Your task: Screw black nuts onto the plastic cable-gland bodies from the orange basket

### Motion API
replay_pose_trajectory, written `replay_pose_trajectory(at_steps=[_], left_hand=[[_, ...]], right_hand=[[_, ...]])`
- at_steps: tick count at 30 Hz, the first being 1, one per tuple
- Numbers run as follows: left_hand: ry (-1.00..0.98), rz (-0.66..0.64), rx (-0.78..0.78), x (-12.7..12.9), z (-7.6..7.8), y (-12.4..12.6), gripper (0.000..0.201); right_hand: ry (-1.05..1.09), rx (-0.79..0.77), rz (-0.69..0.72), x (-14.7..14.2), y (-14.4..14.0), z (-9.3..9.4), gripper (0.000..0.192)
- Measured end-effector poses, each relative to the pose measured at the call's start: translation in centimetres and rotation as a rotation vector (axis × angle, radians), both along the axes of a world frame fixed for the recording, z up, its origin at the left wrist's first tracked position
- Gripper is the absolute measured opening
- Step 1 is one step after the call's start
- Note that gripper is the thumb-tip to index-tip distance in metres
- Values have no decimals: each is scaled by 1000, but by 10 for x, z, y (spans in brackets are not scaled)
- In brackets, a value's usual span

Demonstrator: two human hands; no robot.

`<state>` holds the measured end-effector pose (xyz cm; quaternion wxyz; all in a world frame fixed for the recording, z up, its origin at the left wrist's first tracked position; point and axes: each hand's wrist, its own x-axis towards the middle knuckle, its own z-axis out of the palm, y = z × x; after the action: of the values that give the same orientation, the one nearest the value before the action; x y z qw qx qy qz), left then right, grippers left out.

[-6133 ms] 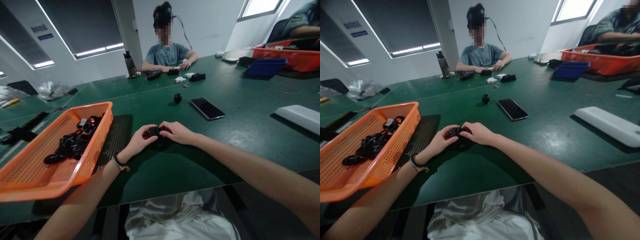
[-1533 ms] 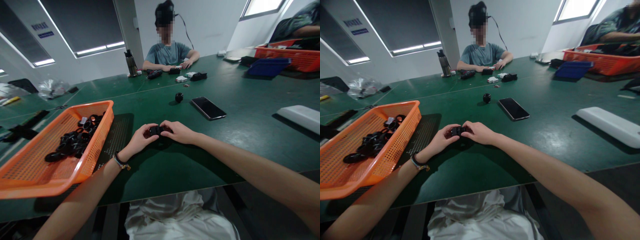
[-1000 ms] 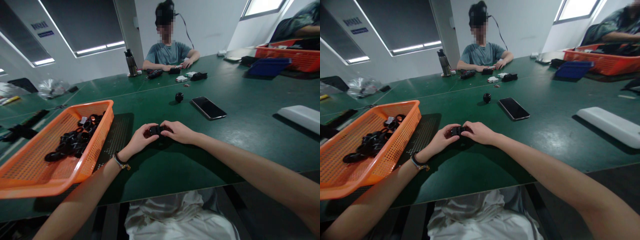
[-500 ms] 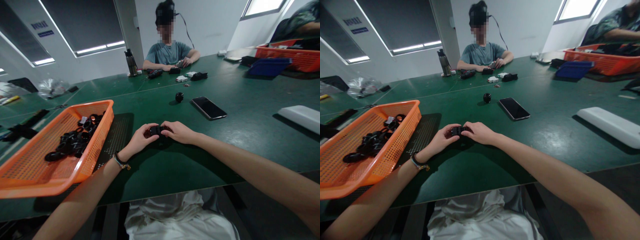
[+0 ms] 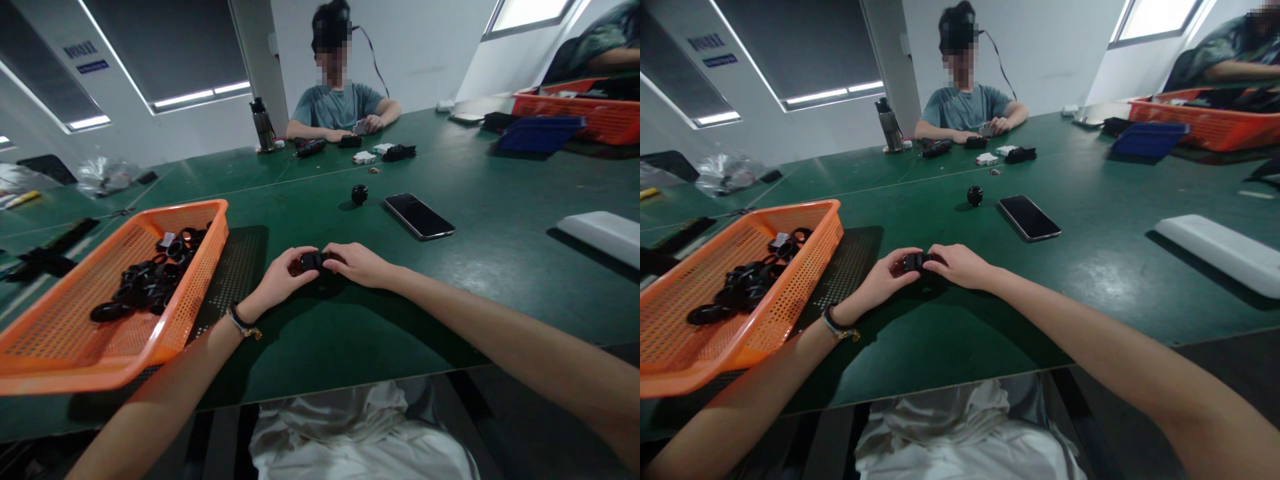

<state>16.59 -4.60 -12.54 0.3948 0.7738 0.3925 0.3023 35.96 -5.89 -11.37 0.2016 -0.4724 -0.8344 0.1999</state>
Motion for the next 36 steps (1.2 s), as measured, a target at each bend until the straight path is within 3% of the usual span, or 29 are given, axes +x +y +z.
replay_pose_trajectory(at_steps=[9,36], left_hand=[[-35,23,-26,1,0,1,43],[-25,7,-27,0,1,1,44]], right_hand=[[142,130,81,8,-1,2,30],[89,82,78,7,-1,1,23]])
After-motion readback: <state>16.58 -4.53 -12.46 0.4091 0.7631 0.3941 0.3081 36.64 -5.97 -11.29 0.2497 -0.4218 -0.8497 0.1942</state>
